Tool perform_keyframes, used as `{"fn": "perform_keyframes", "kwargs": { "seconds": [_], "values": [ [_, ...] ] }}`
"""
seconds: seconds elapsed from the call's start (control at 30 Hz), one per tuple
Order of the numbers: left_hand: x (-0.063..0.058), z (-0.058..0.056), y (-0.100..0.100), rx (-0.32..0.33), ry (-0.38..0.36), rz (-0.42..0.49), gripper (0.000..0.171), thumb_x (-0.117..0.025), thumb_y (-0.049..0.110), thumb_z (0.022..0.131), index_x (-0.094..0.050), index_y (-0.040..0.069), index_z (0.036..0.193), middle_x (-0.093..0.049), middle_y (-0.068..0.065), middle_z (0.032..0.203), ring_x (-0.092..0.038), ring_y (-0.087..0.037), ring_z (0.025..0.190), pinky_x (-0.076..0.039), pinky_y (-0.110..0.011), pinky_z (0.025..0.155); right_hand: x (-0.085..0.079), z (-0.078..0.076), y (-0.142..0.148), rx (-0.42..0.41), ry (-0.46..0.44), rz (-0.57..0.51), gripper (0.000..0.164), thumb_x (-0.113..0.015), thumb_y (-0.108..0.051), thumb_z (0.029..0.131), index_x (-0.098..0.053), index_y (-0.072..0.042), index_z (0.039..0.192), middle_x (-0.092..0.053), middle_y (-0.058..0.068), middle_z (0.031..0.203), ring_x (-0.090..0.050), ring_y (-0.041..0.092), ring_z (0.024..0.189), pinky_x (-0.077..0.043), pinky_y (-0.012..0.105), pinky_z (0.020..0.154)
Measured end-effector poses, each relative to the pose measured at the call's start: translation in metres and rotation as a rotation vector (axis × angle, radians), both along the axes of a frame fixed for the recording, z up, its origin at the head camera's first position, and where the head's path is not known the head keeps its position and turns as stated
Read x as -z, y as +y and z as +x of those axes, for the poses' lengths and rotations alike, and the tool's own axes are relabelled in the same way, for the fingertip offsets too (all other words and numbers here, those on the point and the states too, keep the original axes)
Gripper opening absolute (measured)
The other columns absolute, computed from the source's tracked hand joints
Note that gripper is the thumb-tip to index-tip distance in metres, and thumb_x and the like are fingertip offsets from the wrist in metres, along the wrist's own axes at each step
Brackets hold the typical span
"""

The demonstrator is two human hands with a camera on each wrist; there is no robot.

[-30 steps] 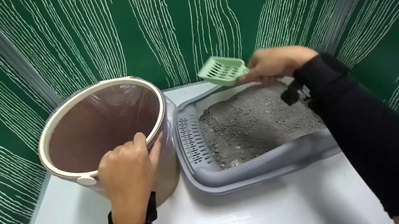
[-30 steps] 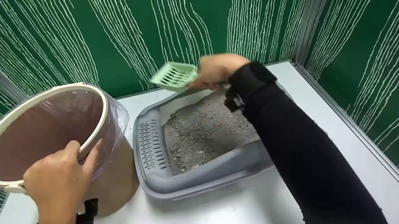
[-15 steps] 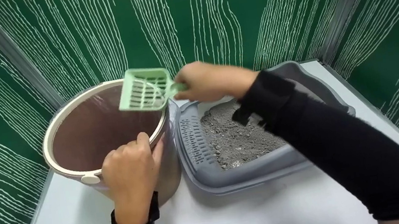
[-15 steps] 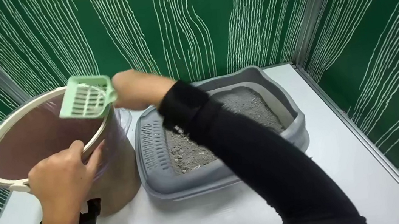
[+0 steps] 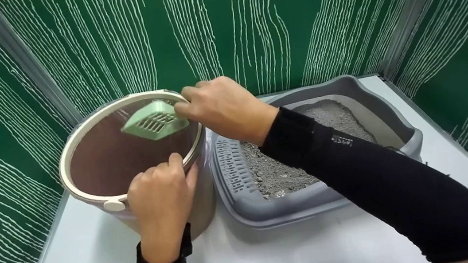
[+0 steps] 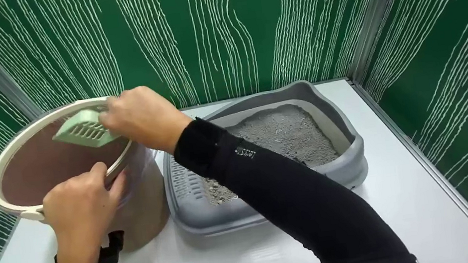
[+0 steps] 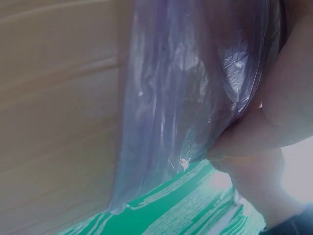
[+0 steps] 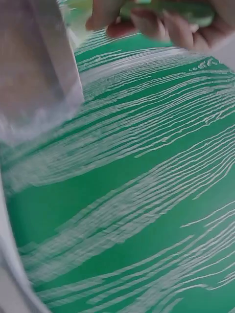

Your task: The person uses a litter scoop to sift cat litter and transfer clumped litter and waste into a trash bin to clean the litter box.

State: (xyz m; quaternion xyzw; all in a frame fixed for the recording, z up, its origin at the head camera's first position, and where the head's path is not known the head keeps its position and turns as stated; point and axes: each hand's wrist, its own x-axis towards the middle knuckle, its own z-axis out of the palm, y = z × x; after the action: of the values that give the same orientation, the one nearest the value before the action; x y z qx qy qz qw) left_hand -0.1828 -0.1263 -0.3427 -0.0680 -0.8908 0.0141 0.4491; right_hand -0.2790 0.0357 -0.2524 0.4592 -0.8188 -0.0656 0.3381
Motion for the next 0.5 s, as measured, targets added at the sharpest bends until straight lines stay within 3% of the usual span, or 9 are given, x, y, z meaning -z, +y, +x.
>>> {"fn": "perform_keyframes", "kwargs": {
  "seconds": [0.07, 0.2, 0.3, 0.4, 0.5],
  "values": [
    [0.0, 0.0, 0.0, -0.001, -0.005, 0.001, 0.036, -0.083, 0.032, 0.08, -0.06, 0.006, 0.07, -0.062, -0.012, 0.053, -0.063, -0.034, 0.048, -0.043, -0.044, 0.047, 0.001, -0.001, 0.001, -0.037, 0.067, 0.04, 0.012, -0.059, -0.022, 0.102, -0.067, -0.012, 0.103, -0.069, 0.004, 0.088, -0.061, 0.019, 0.063, -0.052, 0.032, 0.052],
    [0.0, 0.0, 0.0, 0.001, -0.018, 0.004, 0.037, -0.084, 0.033, 0.08, -0.061, 0.006, 0.07, -0.061, -0.012, 0.053, -0.063, -0.034, 0.048, -0.043, -0.044, 0.047, 0.002, -0.002, 0.002, -0.053, 0.136, 0.084, 0.011, -0.058, -0.019, 0.103, -0.066, -0.012, 0.107, -0.069, 0.003, 0.093, -0.06, 0.017, 0.064, -0.05, 0.029, 0.05],
    [0.0, 0.0, -0.001, 0.005, -0.012, 0.009, 0.038, -0.084, 0.034, 0.08, -0.059, 0.006, 0.069, -0.06, -0.012, 0.052, -0.062, -0.035, 0.048, -0.042, -0.044, 0.046, 0.002, -0.002, 0.003, -0.075, 0.051, 0.003, 0.011, -0.06, -0.015, 0.101, -0.069, -0.013, 0.108, -0.071, 0.003, 0.095, -0.064, 0.016, 0.068, -0.053, 0.028, 0.054],
    [0.0, 0.0, -0.001, 0.009, -0.006, 0.012, 0.04, -0.083, 0.036, 0.081, -0.058, 0.006, 0.069, -0.06, -0.012, 0.052, -0.062, -0.036, 0.047, -0.042, -0.045, 0.045, -0.001, -0.003, 0.008, -0.107, -0.102, -0.164, 0.016, -0.06, -0.015, 0.101, -0.072, -0.01, 0.11, -0.076, 0.005, 0.1, -0.071, 0.017, 0.079, -0.059, 0.026, 0.065],
    [-0.001, 0.001, 0.0, 0.013, -0.011, 0.017, 0.042, -0.082, 0.038, 0.083, -0.058, 0.006, 0.069, -0.059, -0.012, 0.051, -0.061, -0.036, 0.047, -0.041, -0.044, 0.045, -0.01, -0.007, 0.024, -0.062, -0.251, -0.321, 0.022, -0.059, -0.018, 0.102, -0.072, -0.005, 0.114, -0.077, 0.009, 0.109, -0.076, 0.02, 0.092, -0.061, 0.026, 0.08]
  ]
}}
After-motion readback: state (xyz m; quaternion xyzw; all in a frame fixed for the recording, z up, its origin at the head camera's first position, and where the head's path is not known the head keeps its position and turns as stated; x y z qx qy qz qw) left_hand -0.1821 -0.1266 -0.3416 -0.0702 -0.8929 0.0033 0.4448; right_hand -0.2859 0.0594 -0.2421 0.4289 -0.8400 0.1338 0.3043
